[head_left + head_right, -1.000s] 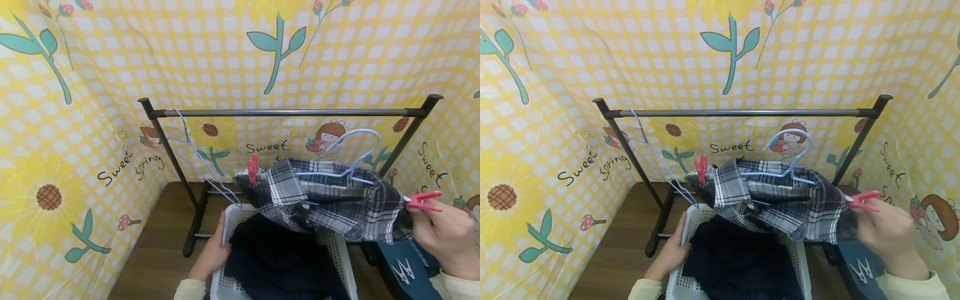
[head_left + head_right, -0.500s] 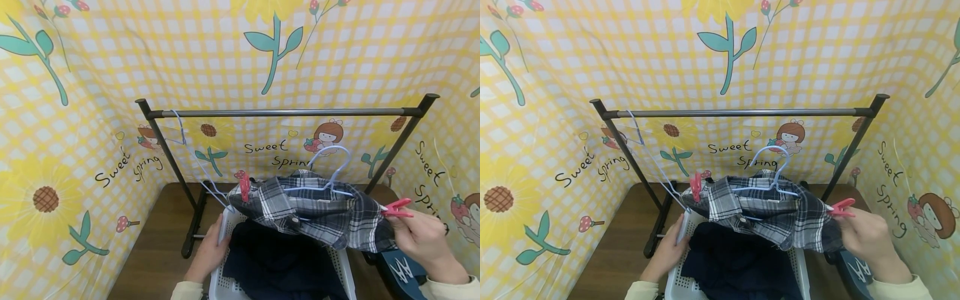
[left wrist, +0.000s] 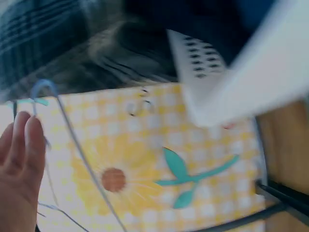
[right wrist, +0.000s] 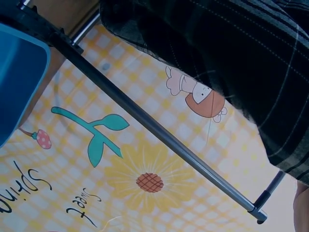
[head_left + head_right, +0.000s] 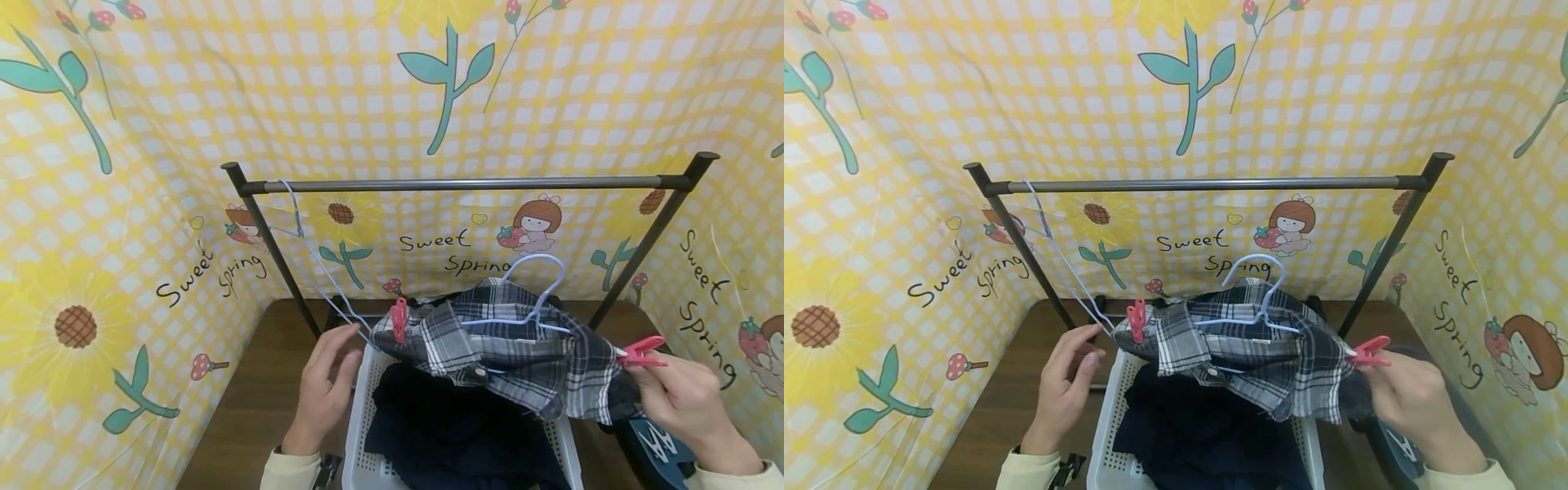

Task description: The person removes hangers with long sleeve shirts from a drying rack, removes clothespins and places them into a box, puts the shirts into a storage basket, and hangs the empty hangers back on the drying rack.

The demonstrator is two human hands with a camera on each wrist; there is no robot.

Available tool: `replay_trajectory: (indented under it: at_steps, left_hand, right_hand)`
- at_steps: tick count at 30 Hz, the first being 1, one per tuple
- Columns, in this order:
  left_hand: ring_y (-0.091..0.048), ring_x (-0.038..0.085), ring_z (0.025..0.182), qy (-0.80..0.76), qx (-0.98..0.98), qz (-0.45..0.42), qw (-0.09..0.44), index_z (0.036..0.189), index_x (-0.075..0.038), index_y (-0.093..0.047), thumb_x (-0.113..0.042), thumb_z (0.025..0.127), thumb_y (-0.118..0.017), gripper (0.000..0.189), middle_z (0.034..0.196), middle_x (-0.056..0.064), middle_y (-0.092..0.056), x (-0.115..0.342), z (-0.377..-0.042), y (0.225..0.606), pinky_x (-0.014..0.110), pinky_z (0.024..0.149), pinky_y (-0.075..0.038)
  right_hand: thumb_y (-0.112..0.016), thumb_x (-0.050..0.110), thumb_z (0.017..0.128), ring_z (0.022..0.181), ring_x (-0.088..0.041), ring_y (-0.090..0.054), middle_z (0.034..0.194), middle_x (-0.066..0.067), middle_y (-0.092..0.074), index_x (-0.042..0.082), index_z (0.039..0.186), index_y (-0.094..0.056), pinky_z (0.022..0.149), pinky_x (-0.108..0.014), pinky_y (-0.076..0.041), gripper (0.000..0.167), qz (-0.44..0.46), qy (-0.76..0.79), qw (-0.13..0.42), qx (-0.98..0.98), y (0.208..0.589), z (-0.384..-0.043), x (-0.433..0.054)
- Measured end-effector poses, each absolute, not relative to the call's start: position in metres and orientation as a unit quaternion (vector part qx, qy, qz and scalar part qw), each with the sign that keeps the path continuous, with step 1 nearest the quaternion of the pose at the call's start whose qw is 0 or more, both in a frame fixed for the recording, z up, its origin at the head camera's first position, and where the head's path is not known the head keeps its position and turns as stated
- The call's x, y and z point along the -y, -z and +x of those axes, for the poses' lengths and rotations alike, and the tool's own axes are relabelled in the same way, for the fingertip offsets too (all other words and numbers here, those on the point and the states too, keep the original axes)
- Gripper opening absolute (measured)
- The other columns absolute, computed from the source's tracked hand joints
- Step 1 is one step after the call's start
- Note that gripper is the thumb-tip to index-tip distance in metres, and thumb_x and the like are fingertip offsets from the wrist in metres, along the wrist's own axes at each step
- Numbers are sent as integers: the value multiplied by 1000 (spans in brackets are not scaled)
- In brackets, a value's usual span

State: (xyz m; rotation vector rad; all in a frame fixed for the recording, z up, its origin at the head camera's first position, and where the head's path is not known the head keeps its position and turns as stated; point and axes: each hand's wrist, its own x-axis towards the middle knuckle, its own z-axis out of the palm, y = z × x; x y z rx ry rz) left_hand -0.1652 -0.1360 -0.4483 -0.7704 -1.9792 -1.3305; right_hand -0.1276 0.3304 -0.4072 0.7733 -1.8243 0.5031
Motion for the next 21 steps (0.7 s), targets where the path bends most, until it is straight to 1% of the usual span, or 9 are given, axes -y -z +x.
replay_trajectory:
  at_steps: [1, 4, 6, 8, 12, 14, 16, 19, 21]
  left_hand:
    - [-60, 18, 91, 498, 760, -301, 289, 139, -1, -55, 12, 94, -58, 47, 132, 16, -56, 133, -165, 443, 21, 74, -51]
    - [-59, 21, 106, 475, 784, -324, 234, 143, -6, -53, 7, 98, -56, 47, 140, 11, -52, 126, -167, 432, 27, 87, -51]
    - [-57, 20, 114, 456, 800, -328, 211, 138, -9, -57, 4, 100, -55, 40, 138, 6, -54, 122, -169, 430, 29, 95, -48]
    - [-57, 19, 119, 443, 809, -332, 197, 128, -12, -62, 0, 102, -54, 29, 131, 2, -59, 121, -171, 431, 31, 100, -45]
    - [-63, 14, 97, 462, 812, -326, 142, 113, -13, -61, -4, 105, -50, 16, 116, 0, -63, 119, -171, 434, 33, 82, -55]
    - [-64, 13, 86, 481, 805, -328, 113, 111, -12, -59, -5, 106, -49, 14, 112, 2, -64, 118, -172, 435, 34, 72, -58]
    - [-66, 14, 78, 497, 797, -329, 93, 111, -11, -58, -5, 106, -49, 12, 110, 5, -65, 117, -172, 436, 33, 66, -58]
    - [-66, 13, 73, 492, 797, -336, 100, 109, -10, -60, -4, 104, -52, 12, 103, 6, -67, 115, -172, 438, 30, 63, -58]
    - [-67, 12, 71, 487, 795, -341, 116, 108, -9, -63, -1, 102, -54, 13, 97, 6, -68, 114, -173, 440, 27, 63, -57]
  right_hand:
    - [-52, 42, 106, 53, -12, -60, 63, -11, -63, -4, 74, -69, 63, -8, -46, 59, 325, -211, 521, 761, 409, -128, -331]
    - [-51, 41, 107, 54, -10, -58, 64, -9, -63, -4, 75, -69, 56, -11, -46, 57, 329, -205, 512, 766, 412, -127, -330]
    - [-51, 40, 107, 54, -8, -56, 65, -8, -64, -4, 77, -69, 58, -11, -46, 56, 337, -210, 507, 765, 414, -127, -328]
    - [-51, 40, 107, 55, -7, -55, 67, -7, -64, -3, 78, -70, 60, -9, -47, 55, 340, -213, 502, 766, 416, -128, -327]
    - [-49, 40, 107, 59, -6, -59, 71, -8, -67, -3, 80, -71, 78, -7, -45, 55, 338, -208, 488, 778, 420, -127, -329]
    - [-48, 40, 107, 59, -5, -58, 71, -7, -66, -3, 82, -71, 75, -8, -46, 55, 333, -205, 479, 786, 421, -126, -331]
    - [-47, 40, 108, 57, -4, -54, 69, -5, -64, -3, 83, -71, 66, -8, -48, 55, 327, -203, 468, 795, 422, -126, -332]
    - [-46, 42, 108, 54, -3, -47, 66, -1, -60, -2, 84, -70, 49, -15, -44, 55, 315, -201, 456, 808, 422, -124, -333]
    - [-46, 44, 107, 53, -2, -42, 64, 3, -56, -1, 85, -69, 44, -17, -38, 55, 302, -202, 444, 819, 422, -123, -333]
